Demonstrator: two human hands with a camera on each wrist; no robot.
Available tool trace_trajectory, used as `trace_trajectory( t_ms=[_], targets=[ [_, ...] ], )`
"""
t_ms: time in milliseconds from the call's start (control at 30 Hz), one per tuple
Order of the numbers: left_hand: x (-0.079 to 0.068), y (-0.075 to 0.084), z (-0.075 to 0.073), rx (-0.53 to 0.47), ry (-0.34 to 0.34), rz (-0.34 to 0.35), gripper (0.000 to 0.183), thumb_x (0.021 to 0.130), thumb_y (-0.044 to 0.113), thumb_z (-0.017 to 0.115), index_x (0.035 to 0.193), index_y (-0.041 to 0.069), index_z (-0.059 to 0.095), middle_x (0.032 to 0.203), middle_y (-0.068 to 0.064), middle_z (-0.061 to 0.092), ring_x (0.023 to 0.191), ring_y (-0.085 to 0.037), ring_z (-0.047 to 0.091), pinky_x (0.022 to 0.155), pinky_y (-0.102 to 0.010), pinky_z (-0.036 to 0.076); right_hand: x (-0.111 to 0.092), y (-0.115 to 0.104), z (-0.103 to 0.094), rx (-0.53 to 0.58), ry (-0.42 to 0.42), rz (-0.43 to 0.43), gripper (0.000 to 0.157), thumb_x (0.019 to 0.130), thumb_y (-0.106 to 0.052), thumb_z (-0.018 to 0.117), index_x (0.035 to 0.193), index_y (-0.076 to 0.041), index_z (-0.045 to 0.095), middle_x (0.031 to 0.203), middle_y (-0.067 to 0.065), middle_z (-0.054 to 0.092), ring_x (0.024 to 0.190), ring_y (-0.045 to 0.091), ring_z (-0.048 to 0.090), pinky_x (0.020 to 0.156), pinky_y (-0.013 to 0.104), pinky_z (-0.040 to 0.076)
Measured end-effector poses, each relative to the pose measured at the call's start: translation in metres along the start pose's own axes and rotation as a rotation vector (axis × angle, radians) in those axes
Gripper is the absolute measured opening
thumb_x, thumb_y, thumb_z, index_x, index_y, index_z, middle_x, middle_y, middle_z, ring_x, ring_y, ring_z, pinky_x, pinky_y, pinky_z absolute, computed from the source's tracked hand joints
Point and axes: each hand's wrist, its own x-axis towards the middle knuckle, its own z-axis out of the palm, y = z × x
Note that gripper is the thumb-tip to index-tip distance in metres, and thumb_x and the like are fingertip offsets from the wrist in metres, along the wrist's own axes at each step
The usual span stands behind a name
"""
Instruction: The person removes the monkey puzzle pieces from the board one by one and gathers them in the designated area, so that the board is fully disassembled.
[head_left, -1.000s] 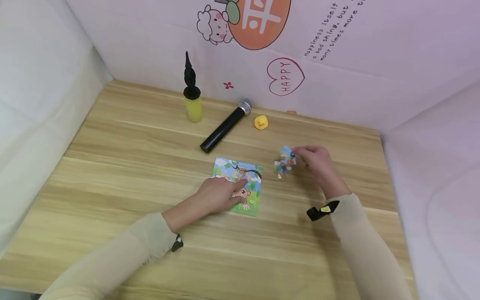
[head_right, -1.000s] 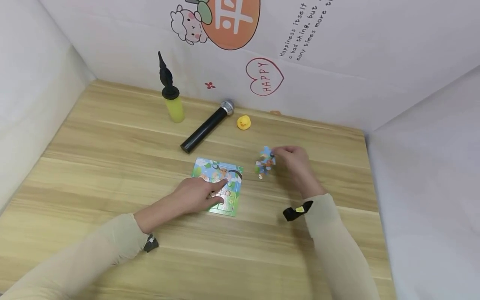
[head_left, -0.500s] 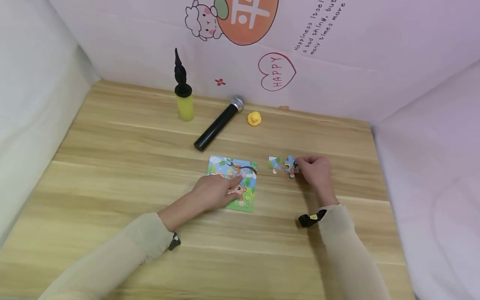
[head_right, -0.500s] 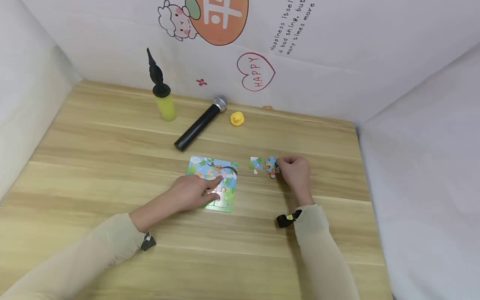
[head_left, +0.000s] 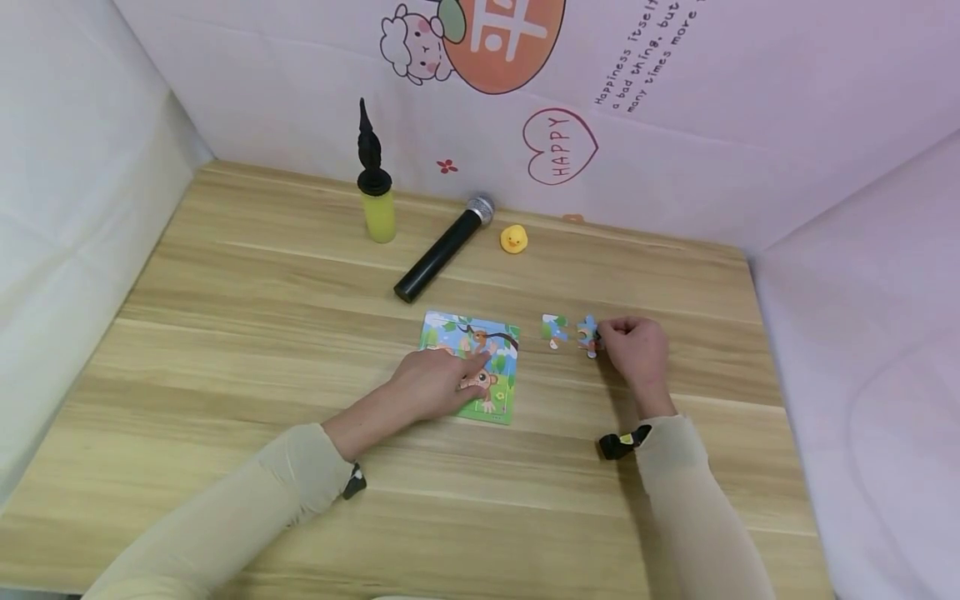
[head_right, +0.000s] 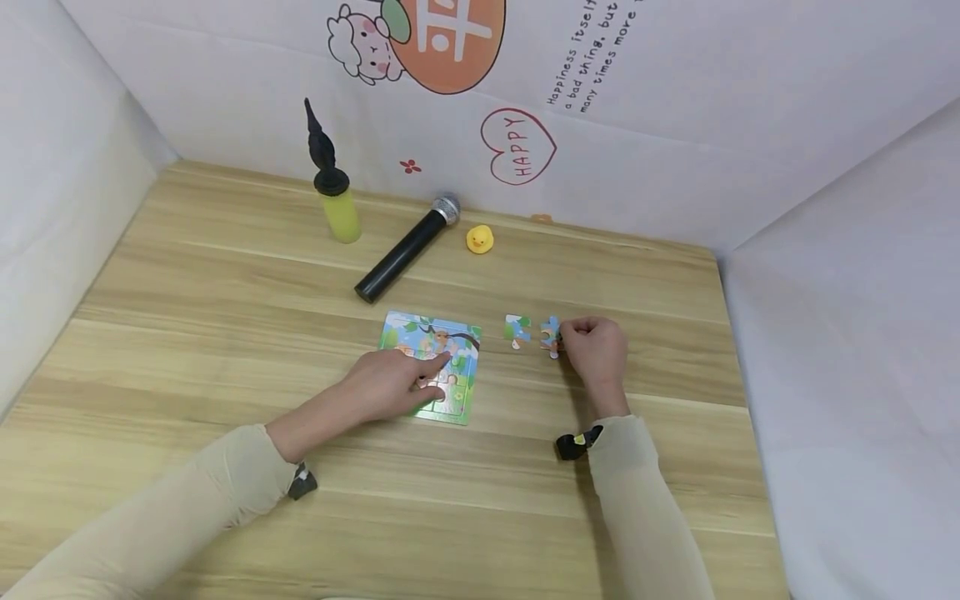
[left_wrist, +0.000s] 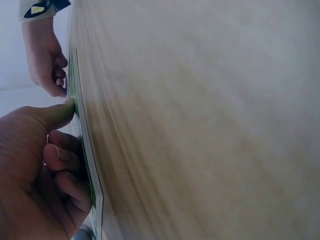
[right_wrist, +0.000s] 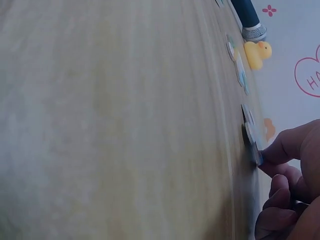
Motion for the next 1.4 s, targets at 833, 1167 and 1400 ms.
trace_trajectory(
  t_ms=[833, 1167, 1400],
  targets=[
    [-0.011, -0.029, -0.019, -0.170, -0.051, -0.004, 0.055, 0.093, 0.043, 0.074, 0.143, 0.025, 0.061, 0.054, 0.009, 0.048, 0.051, -0.007, 0.039, 0.047, -0.029, 0.031, -0.016, -0.071, 0.041, -0.010, -0.365, -0.740, 0.011, 0.094, -0.019, 0.077, 0.102, -0.013, 0.081, 0.093, -0.007, 0.062, 0.073, 0.014, 0.051, 0.062, 0.032, 0.044],
    [-0.016, -0.046, -0.021, -0.112, -0.076, 0.069, 0.055, 0.088, 0.048, 0.078, 0.138, 0.030, 0.066, 0.058, 0.011, 0.040, 0.054, -0.007, 0.035, 0.049, -0.029, 0.028, -0.006, -0.078, 0.051, -0.082, -0.651, -0.849, 0.022, 0.092, -0.021, 0.079, 0.113, -0.017, 0.079, 0.109, -0.001, 0.057, 0.089, 0.018, 0.051, 0.076, 0.033, 0.045],
    [-0.015, -0.046, -0.021, -0.069, -0.085, 0.073, 0.054, 0.089, 0.051, 0.075, 0.139, 0.033, 0.064, 0.070, 0.005, 0.063, 0.058, -0.009, 0.045, 0.051, -0.031, 0.035, -0.004, -0.087, 0.050, -0.134, -0.711, -0.880, 0.022, 0.091, -0.019, 0.080, 0.113, -0.021, 0.080, 0.109, -0.002, 0.054, 0.088, 0.019, 0.049, 0.074, 0.033, 0.045]
  ],
)
